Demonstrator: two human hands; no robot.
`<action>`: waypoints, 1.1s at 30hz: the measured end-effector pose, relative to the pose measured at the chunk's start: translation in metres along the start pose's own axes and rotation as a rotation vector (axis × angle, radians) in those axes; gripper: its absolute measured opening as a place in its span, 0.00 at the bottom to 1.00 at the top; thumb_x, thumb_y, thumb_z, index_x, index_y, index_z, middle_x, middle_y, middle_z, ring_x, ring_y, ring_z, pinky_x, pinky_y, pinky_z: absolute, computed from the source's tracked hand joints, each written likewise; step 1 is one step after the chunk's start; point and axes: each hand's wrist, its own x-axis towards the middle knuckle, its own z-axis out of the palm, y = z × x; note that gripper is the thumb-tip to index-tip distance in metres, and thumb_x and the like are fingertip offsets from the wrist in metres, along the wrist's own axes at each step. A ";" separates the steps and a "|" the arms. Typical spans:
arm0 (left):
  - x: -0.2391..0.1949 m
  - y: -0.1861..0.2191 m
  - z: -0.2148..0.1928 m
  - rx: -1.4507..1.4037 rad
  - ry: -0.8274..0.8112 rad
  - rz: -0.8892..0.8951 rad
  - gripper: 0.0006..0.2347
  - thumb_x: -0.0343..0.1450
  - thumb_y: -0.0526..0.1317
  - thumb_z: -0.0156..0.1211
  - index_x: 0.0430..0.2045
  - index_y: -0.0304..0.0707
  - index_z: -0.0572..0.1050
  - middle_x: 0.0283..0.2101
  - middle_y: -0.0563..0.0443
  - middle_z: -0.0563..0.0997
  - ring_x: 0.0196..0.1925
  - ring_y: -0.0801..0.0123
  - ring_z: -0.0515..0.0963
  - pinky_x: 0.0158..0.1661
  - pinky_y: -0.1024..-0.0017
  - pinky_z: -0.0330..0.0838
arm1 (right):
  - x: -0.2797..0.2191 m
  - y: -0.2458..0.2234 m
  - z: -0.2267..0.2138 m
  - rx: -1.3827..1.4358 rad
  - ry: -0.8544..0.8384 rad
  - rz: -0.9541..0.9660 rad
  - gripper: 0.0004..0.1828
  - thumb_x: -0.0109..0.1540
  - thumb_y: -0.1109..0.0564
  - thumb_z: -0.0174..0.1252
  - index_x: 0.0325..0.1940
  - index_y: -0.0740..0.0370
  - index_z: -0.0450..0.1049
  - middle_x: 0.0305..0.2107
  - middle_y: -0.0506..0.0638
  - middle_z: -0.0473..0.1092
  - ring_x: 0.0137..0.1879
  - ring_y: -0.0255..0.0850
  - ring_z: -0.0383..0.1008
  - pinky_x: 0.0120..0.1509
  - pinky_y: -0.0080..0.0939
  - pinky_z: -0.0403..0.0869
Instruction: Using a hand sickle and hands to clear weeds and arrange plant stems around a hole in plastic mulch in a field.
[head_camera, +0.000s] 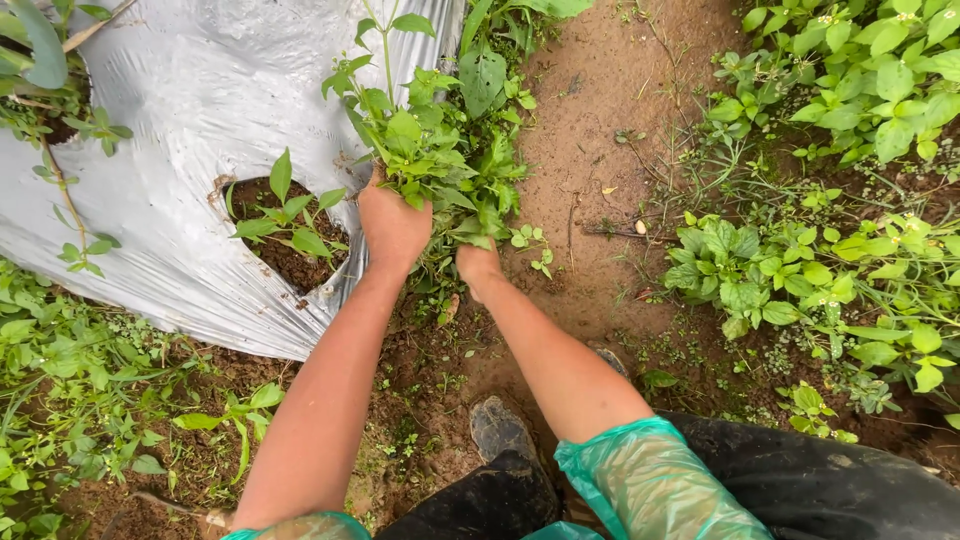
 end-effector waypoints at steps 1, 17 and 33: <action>0.000 -0.001 0.001 -0.001 0.000 -0.002 0.10 0.70 0.27 0.61 0.15 0.27 0.80 0.15 0.38 0.78 0.23 0.52 0.84 0.32 0.61 0.78 | -0.007 -0.001 0.000 -0.001 0.000 0.001 0.20 0.73 0.54 0.34 0.67 0.57 0.64 0.52 0.59 0.69 0.50 0.51 0.72 0.48 0.55 0.75; 0.004 0.005 -0.002 0.003 -0.003 -0.031 0.08 0.69 0.31 0.62 0.20 0.25 0.83 0.18 0.36 0.81 0.30 0.48 0.87 0.39 0.59 0.80 | 0.034 0.048 -0.004 0.010 -0.018 0.032 0.27 0.74 0.51 0.33 0.75 0.62 0.58 0.52 0.64 0.71 0.41 0.47 0.73 0.38 0.52 0.74; 0.006 -0.014 0.009 -0.010 0.010 0.014 0.12 0.69 0.30 0.60 0.12 0.29 0.80 0.13 0.41 0.78 0.22 0.53 0.84 0.34 0.61 0.79 | 0.022 0.027 -0.008 0.032 -0.065 -0.001 0.27 0.76 0.53 0.32 0.78 0.65 0.52 0.51 0.63 0.69 0.38 0.41 0.68 0.39 0.49 0.70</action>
